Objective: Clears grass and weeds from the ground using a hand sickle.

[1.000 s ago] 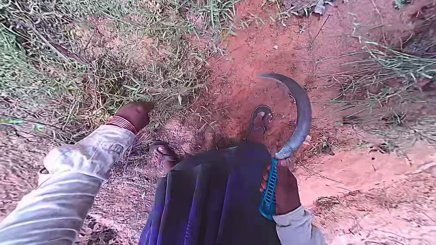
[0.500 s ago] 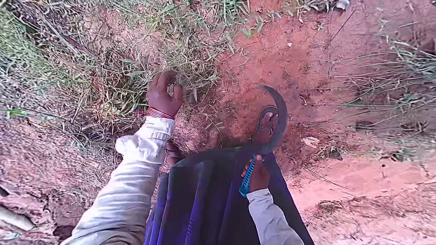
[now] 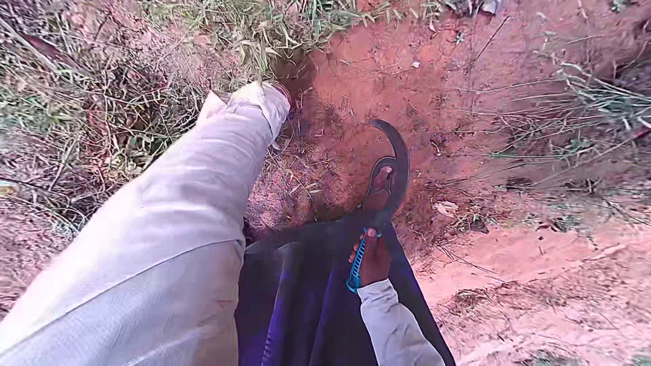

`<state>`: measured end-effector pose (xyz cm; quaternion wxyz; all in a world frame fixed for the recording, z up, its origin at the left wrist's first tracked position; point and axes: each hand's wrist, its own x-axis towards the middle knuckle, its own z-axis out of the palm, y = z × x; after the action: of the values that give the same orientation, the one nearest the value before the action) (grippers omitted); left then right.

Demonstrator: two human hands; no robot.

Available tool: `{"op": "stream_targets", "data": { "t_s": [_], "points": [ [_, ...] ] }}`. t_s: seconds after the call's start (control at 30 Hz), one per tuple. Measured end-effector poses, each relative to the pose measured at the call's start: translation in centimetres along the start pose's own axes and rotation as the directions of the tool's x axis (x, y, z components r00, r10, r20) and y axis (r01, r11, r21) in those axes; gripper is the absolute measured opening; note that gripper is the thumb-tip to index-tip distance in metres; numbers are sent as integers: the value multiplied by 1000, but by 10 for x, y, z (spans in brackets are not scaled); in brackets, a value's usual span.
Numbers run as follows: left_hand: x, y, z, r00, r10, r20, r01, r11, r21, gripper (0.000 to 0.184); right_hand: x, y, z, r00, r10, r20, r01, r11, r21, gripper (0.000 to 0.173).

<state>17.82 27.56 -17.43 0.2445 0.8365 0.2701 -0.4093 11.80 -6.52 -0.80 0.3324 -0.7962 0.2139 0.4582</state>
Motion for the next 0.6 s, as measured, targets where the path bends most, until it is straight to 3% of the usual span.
{"op": "stream_targets", "data": {
  "t_s": [0.13, 0.23, 0.33, 0.4, 0.5, 0.53, 0.6],
  "points": [
    [-29, -41, 1, 983, -123, -139, 128, 992, 24, 44, 1, 4, 6, 999, 44, 1, -44, 999, 14, 34],
    [-54, -57, 19, 966, -228, -118, 229, 973, -7, 48, 1, -3, 5, 997, 81, 6, -81, 996, 23, 34],
    [-71, -66, 27, 948, -315, -41, 289, 911, -293, 56, 3, -13, 3, 995, 99, 16, -99, 994, 40, 35],
    [-79, -71, 29, 931, -362, -48, 286, 804, -521, 57, 4, -16, 0, 996, 86, 18, -86, 995, 40, 35],
    [-94, -46, 6, 837, -509, -198, 268, 699, -663, 45, 5, -17, 1, 997, 67, 44, -70, 996, 58, 34],
    [-100, -28, -2, 817, -524, -243, 274, 721, -636, 44, 4, -15, 1, 996, 67, 54, -70, 996, 60, 34],
    [-106, 9, -10, 847, -440, -299, 262, 834, -486, 40, 2, -10, 2, 994, 80, 75, -84, 995, 57, 34]
  ]
}}
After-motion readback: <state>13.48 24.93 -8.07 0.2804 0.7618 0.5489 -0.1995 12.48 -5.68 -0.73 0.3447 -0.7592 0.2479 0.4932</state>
